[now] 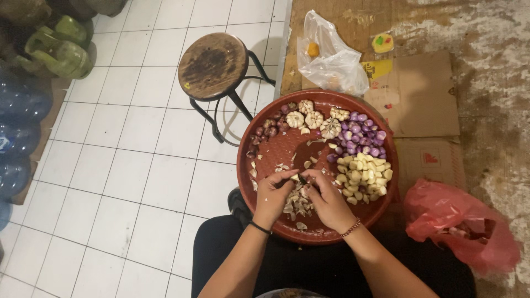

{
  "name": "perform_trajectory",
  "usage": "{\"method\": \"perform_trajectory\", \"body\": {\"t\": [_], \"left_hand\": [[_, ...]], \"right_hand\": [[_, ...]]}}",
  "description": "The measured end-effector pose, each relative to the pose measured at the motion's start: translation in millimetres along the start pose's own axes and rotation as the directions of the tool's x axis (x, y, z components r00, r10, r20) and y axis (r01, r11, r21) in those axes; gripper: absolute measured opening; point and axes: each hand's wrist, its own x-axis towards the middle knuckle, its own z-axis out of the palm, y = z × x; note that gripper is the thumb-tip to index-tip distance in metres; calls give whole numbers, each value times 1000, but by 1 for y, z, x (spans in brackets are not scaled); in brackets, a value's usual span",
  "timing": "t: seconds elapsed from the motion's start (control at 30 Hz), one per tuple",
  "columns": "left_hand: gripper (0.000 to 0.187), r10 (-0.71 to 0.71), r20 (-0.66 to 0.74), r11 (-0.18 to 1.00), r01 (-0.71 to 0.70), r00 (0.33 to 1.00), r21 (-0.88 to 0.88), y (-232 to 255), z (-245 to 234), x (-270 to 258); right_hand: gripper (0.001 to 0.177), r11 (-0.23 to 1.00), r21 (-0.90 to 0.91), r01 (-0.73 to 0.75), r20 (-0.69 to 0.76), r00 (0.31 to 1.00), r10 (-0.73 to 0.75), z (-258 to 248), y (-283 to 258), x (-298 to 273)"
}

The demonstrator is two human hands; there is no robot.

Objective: The person sits on the floor and peels garlic cloves by hand, separating the skins and placing the peeled cloves into a pile on a large red tray. The tray also contains unpeeled garlic bulbs and shallots.

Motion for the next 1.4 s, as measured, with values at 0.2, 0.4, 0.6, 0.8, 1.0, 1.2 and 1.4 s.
{"method": "perform_trajectory", "body": {"t": [0.2, 0.4, 0.6, 0.8, 1.0, 1.2, 1.4], "left_hand": [[30, 29, 54, 986, -20, 998, -166, -6, -1, 3], [27, -43, 77, 889, 74, 996, -452, -15, 0, 8], [26, -32, 75, 863, 66, 997, -501, -19, -3, 11], [27, 131, 29, 971, -123, 991, -206, -24, 2, 8], [22, 91, 24, 957, -81, 996, -280, -19, 9, 6], [21, 26, -13, 907, -29, 1000, -420, -23, 10, 8], [25, -28, -19, 804, 11, 999, -595, -25, 1, 13]], "right_hand": [[31, 913, 287, -290, 68, 957, 282, 0, 16, 3], [27, 861, 420, -285, 54, 956, 290, 1, 31, 4], [32, 915, 305, -263, 30, 963, 266, -1, 27, 5], [37, 963, 239, -122, 60, 992, 110, 4, 19, 0], [34, 908, 250, -338, 61, 941, 333, 5, 24, 3], [31, 903, 314, -292, -71, 942, 329, 6, 31, 7], [33, 908, 217, -358, 7, 931, 365, 2, 41, 11]]}}
